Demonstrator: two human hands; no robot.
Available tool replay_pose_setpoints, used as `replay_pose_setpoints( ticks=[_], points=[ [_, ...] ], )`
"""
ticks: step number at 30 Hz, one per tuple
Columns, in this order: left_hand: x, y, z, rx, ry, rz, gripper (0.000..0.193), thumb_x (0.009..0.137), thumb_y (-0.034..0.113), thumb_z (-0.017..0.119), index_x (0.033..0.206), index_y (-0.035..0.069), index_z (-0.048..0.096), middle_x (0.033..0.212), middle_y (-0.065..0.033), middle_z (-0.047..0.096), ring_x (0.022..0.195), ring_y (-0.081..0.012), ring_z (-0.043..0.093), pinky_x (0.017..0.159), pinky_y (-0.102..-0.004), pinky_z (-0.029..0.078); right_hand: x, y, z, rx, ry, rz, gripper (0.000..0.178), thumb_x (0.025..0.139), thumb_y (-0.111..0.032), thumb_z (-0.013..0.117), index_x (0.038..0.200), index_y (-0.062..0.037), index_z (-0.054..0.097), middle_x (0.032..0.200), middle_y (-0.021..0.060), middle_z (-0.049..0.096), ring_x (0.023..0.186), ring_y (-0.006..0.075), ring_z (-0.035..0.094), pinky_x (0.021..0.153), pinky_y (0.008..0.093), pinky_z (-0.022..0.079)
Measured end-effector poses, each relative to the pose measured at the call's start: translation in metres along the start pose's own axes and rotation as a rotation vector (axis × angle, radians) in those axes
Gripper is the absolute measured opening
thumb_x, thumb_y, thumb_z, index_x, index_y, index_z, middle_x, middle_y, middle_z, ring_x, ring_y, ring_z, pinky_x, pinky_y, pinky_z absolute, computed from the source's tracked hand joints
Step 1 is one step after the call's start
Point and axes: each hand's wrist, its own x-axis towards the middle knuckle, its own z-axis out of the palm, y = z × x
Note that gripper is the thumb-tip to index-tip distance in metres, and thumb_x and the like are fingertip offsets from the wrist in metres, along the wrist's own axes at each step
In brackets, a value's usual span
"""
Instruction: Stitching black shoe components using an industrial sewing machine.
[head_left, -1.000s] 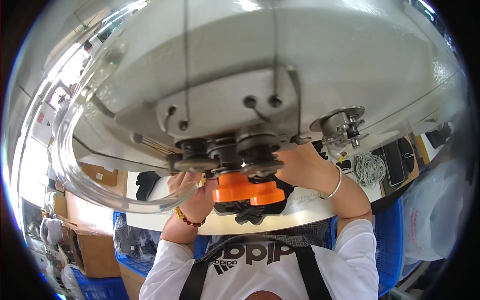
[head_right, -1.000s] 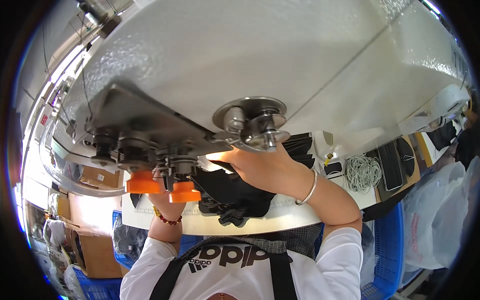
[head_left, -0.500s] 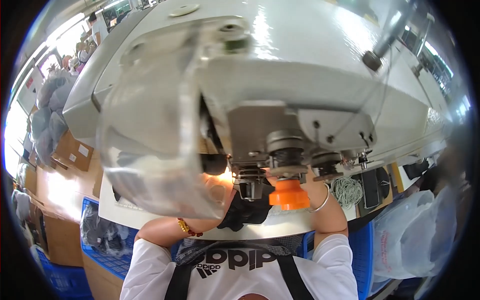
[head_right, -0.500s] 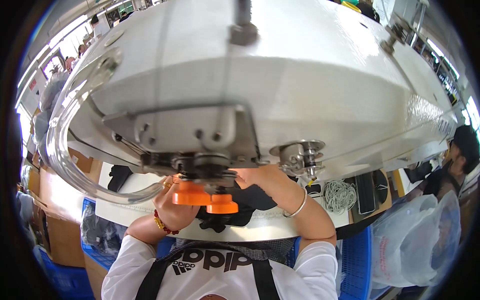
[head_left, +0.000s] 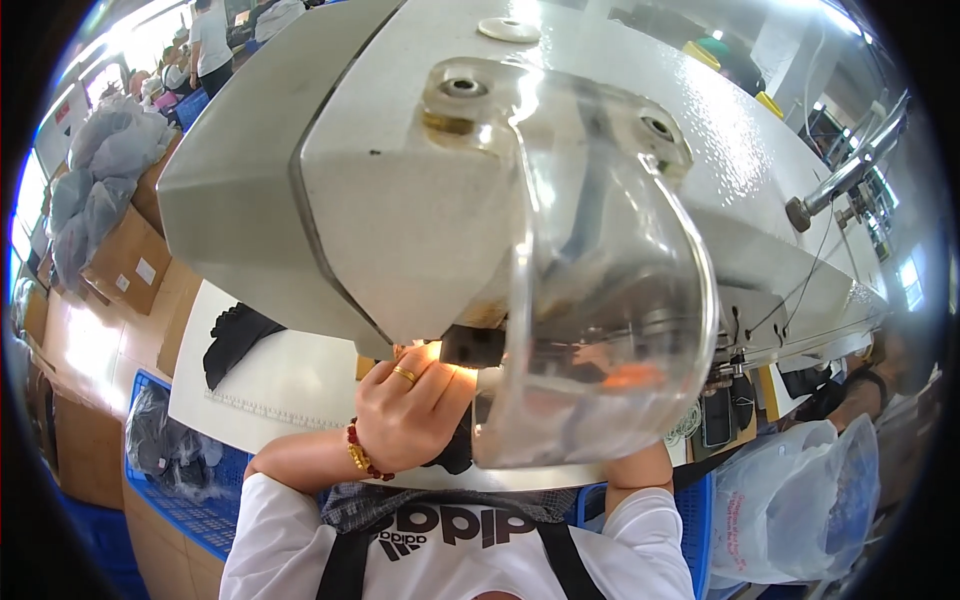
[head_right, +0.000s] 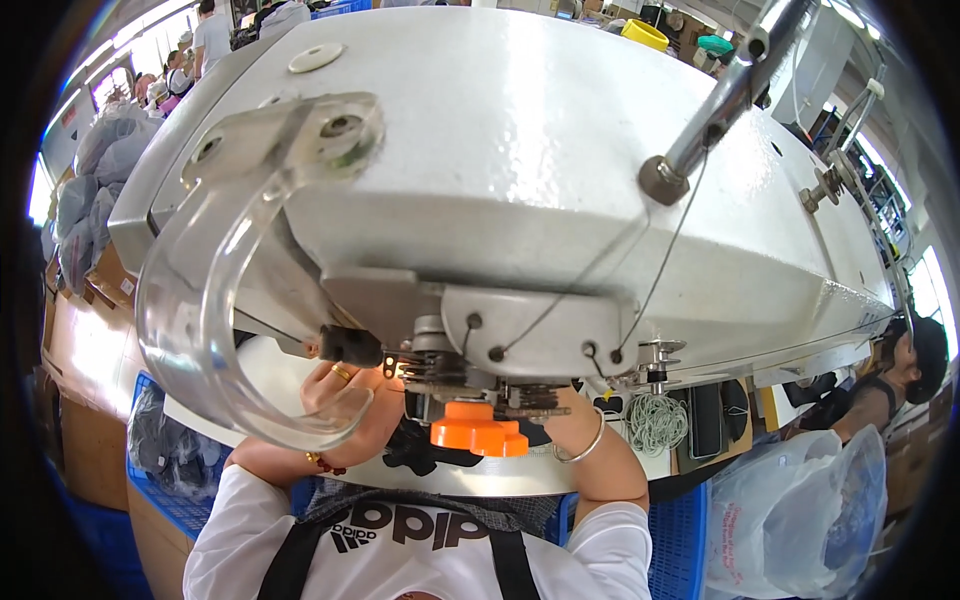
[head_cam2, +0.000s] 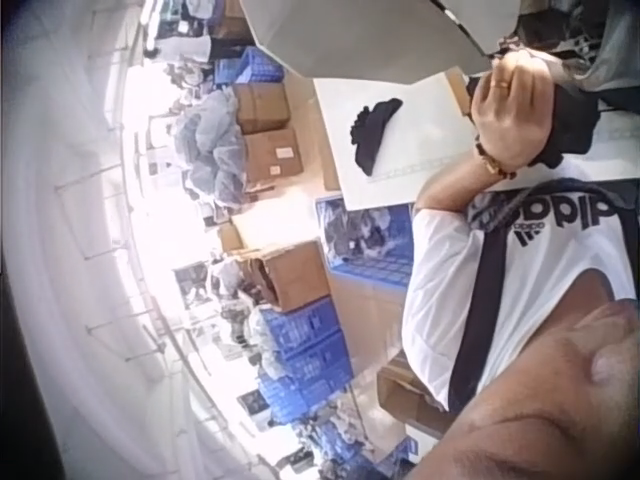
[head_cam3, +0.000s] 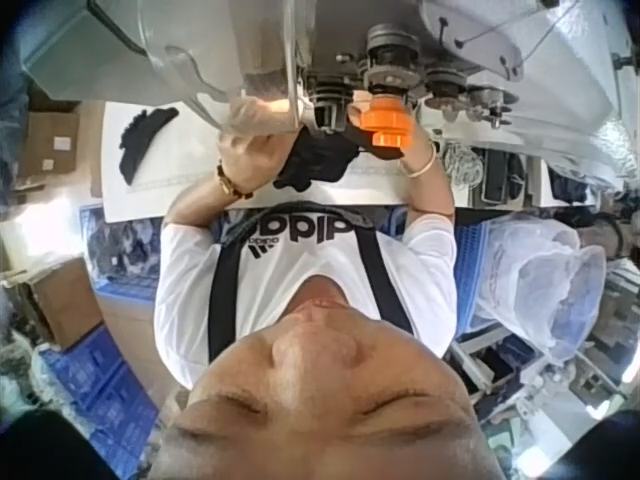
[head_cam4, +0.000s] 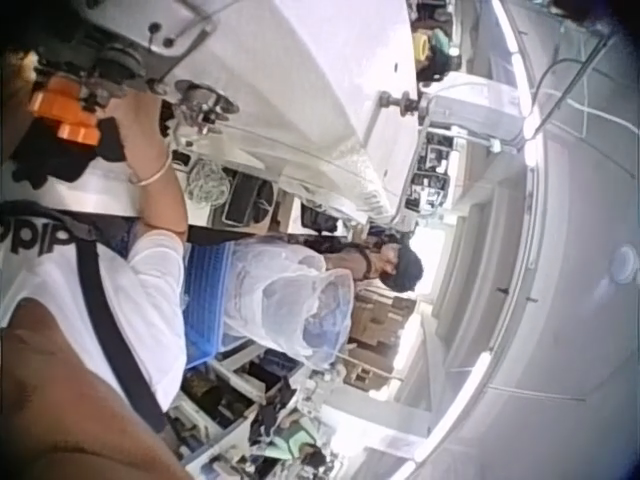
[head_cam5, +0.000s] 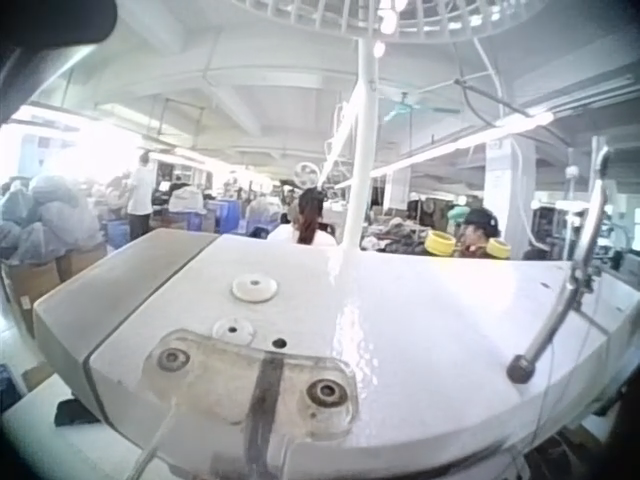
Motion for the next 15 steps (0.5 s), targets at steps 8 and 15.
replay_pose_setpoints(
  ticks=[8,15],
  points=[
    [-0.001,-0.006,0.004,-0.077,0.030,-0.056,0.012,0.060,0.014,0.061,0.071,0.010,0.058,0.079,-0.0049,0.056,0.062,-0.0146,0.057,0.042,-0.0263,0.032,-0.015,-0.018,0.010,0.278,0.260,0.059,0.019,0.074,-0.017,0.062,0.092,-0.0100,0.064,0.078,0.0096,0.062,0.070,0.0319,0.059,0.056,0.0422,0.044],
    [-0.006,-0.009,0.000,-0.127,-0.103,-0.077,0.012,0.062,0.012,0.064,0.065,0.009,0.052,0.079,-0.0064,0.055,0.048,-0.0140,0.047,0.038,-0.0276,0.028,-0.003,-0.044,-0.015,0.073,0.150,-0.116,0.021,0.073,-0.016,0.060,0.092,-0.0100,0.066,0.075,0.0101,0.059,0.068,0.0336,0.058,0.053,0.0409,0.041]
  ],
)
